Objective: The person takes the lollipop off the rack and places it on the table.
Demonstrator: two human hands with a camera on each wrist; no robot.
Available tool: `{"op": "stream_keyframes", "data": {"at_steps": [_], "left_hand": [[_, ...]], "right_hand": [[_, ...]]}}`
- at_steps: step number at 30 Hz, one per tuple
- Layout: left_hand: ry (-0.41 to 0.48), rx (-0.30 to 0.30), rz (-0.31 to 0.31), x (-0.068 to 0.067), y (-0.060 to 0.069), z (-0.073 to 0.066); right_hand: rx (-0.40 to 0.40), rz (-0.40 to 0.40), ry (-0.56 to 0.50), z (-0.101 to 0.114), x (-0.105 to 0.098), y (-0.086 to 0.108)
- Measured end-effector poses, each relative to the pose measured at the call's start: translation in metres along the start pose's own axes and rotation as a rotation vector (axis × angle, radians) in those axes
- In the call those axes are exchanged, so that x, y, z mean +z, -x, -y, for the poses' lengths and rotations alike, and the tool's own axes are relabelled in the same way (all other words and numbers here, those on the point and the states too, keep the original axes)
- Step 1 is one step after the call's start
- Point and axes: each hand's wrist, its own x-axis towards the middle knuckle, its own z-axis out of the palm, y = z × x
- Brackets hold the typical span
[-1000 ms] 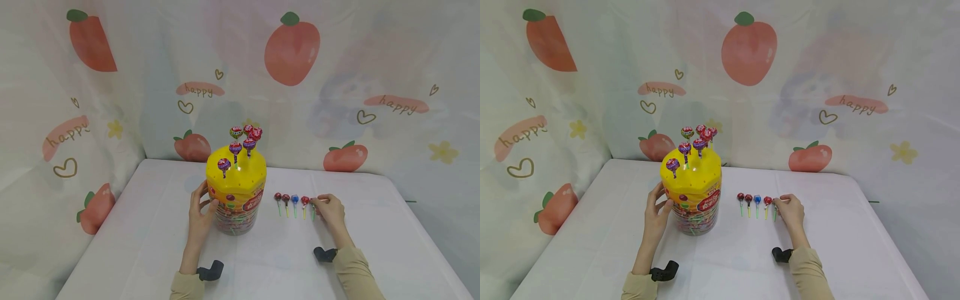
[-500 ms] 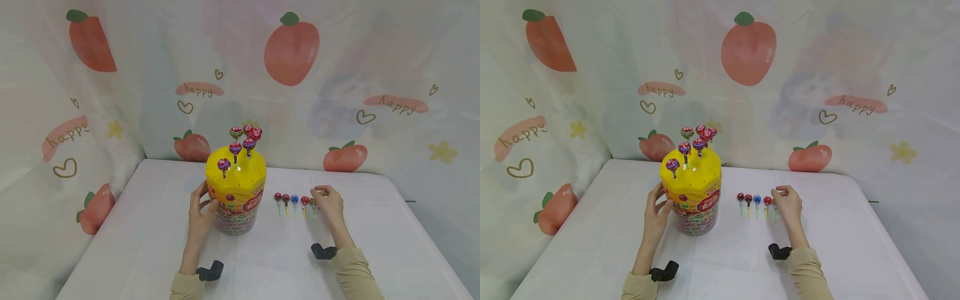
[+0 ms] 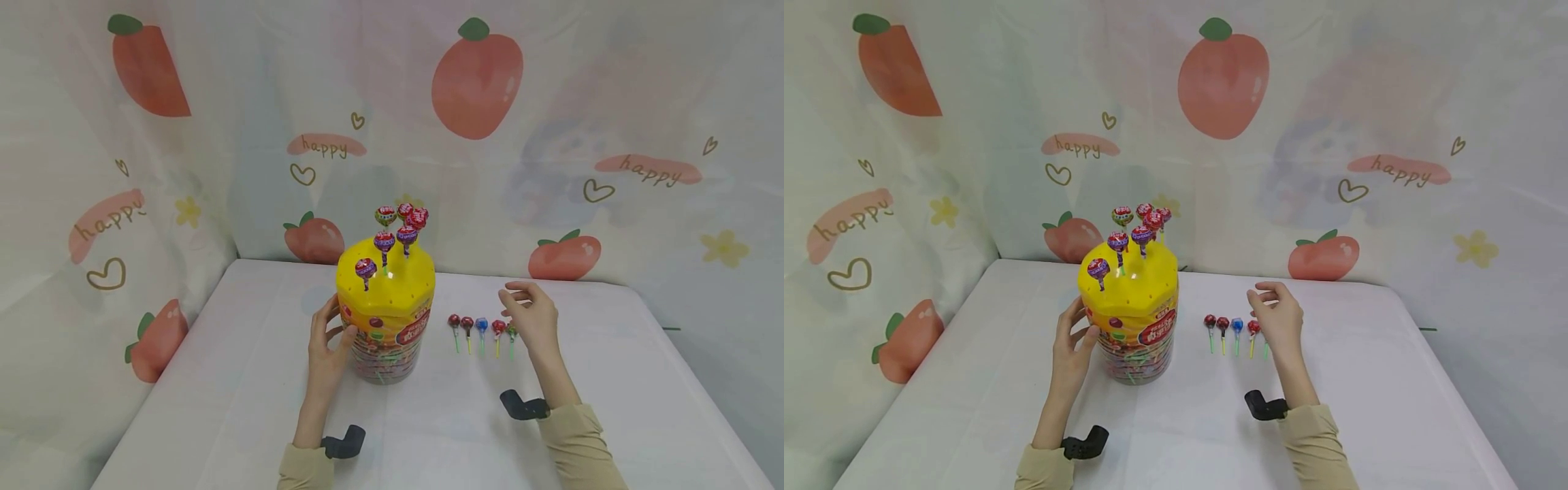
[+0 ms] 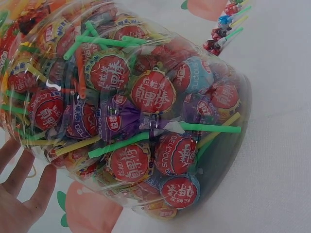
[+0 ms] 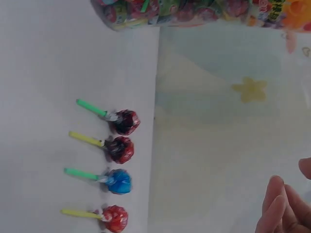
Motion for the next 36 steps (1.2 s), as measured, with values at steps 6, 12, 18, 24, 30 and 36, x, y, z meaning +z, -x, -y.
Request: {"op": "stream_keyframes", "data": {"at_steps": [6, 12, 18, 24, 30, 36], "left_hand": [[0.008, -0.002, 0.001, 0.0, -0.001, 0.0], [0.016, -0.028, 0.005, 0.001, -0.002, -0.001], [0.015, -0.05, 0.016, -0.001, 0.001, -0.024], [0.013, -0.036, 0.016, -0.003, 0.003, -0.038], [0.015, -0.039, 0.014, -0.002, 0.002, -0.038], [0.012, -0.039, 0.015, -0.003, 0.002, -0.038]], "right_hand": [[-0.083, -0.009, -0.056, 0.023, -0.001, 0.008], [-0.148, -0.014, -0.098, 0.044, -0.006, 0.016], [-0.24, -0.012, -0.16, 0.066, -0.011, 0.025], [-0.319, 0.003, -0.168, 0.088, -0.012, 0.033], [-0.358, 0.028, -0.201, 0.101, -0.008, 0.035], [-0.448, 0.077, -0.264, 0.111, -0.002, 0.035]]}}
